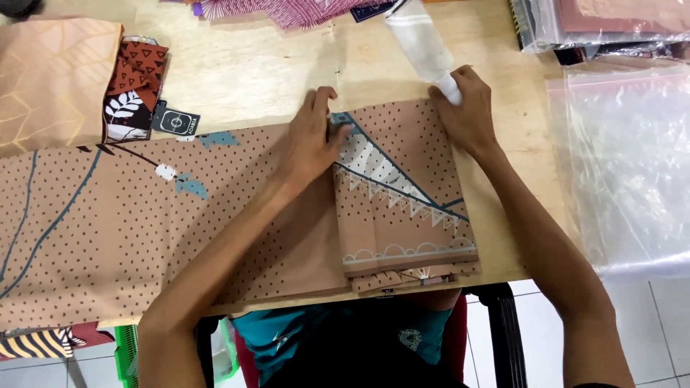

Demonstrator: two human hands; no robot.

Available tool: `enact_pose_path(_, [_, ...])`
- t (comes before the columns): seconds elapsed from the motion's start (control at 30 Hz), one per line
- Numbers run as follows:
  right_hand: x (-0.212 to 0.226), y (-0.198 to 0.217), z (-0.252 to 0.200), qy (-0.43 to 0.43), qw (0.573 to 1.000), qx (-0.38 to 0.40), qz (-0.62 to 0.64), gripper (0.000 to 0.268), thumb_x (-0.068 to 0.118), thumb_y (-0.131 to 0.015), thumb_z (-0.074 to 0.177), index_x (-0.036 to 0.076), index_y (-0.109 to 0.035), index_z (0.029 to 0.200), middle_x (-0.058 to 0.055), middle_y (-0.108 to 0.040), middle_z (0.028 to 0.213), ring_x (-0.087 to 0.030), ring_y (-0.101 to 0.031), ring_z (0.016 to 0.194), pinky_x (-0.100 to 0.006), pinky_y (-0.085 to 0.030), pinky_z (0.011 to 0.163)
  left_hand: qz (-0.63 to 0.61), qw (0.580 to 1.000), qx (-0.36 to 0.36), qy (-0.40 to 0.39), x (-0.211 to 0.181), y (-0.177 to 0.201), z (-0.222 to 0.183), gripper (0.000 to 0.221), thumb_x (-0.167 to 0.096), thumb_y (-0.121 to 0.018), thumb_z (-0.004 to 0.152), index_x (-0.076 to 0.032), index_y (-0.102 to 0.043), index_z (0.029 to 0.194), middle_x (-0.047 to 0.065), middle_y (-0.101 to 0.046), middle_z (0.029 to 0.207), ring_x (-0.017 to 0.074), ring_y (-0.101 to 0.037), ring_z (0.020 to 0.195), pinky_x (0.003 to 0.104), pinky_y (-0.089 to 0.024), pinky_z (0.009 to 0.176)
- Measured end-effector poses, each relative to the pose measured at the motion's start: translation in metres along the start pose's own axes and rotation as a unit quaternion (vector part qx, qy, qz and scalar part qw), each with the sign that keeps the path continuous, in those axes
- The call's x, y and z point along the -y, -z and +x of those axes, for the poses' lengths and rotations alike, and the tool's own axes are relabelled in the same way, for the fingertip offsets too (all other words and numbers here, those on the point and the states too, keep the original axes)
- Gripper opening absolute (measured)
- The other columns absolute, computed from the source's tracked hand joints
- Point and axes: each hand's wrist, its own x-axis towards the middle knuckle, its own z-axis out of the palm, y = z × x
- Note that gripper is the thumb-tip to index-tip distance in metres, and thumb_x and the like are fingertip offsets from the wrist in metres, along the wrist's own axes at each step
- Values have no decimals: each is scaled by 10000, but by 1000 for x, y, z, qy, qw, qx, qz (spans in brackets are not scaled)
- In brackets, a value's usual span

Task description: Using a lint roller to remove lint and dust from a piece of fabric before folding it.

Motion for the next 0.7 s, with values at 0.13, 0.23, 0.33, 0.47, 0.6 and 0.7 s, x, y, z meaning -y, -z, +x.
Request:
enact_pose_path(0.13, [21, 18, -7, -19, 997, 24, 69, 186, 150, -659, 1074, 17, -605, 955, -77, -586, 867, -178, -520, 737, -344, -392, 644, 128, 989, 26, -75, -38, 10, -30, 504, -443, -390, 1047, -100, -410, 1416, 166, -408, 1386, 314, -412, 1214, 499, -406, 958])
enact_pose_path(0.23, [55, 42, -14, -57, 991, 89, 80, 184, 178, -616, 1076, 5, -591, 1132, -96, -655, 996, -205, -589, 837, -345, -438, 700, 59, 986, 139, -66, -88, 18, -69, 344, -372, -394, 986, -108, -491, 1184, 147, -471, 1263, 303, -436, 1148, 498, -405, 984])
enact_pose_path(0.33, [72, 55, -26, -16, 984, 175, 32, 345, 285, -566, 1054, -22, -607, 1207, -116, -674, 909, -213, -580, 731, -362, -427, 630, 67, 970, 199, -121, -86, 1, -123, 444, -400, -472, 973, -107, -305, 1262, 126, -279, 1363, 274, -257, 1261, 468, -208, 1073])
enact_pose_path(0.47, [81, 55, -56, 96, 937, 336, 10, 421, 363, -392, 1060, 87, -687, 1179, -21, -694, 671, -122, -606, 474, -207, -446, 406, 143, 936, 247, -205, -81, -18, -168, 873, -651, -288, 1033, -87, -29, 1647, 160, 15, 1731, 311, 54, 1608, 504, 57, 1292])
enact_pose_path(0.6, [75, 33, -69, 75, 883, 432, -170, 421, 508, -375, 1036, 177, -599, 1169, -34, -731, 999, -214, -704, 807, -347, -573, 627, 214, 930, 184, -236, -79, -29, -172, 781, -553, -396, 1053, -77, -200, 1639, 182, -169, 1716, 329, -132, 1603, 502, -79, 1299])
enact_pose_path(0.7, [57, 15, -62, 136, 883, 384, -232, 481, 545, -352, 1046, 132, -594, 1092, -64, -689, 869, -261, -680, 675, -399, -540, 486, 245, 925, 167, -239, -79, -35, -176, 711, -524, -352, 1074, -98, -249, 1634, 165, -203, 1713, 335, -166, 1596, 513, -128, 1288])
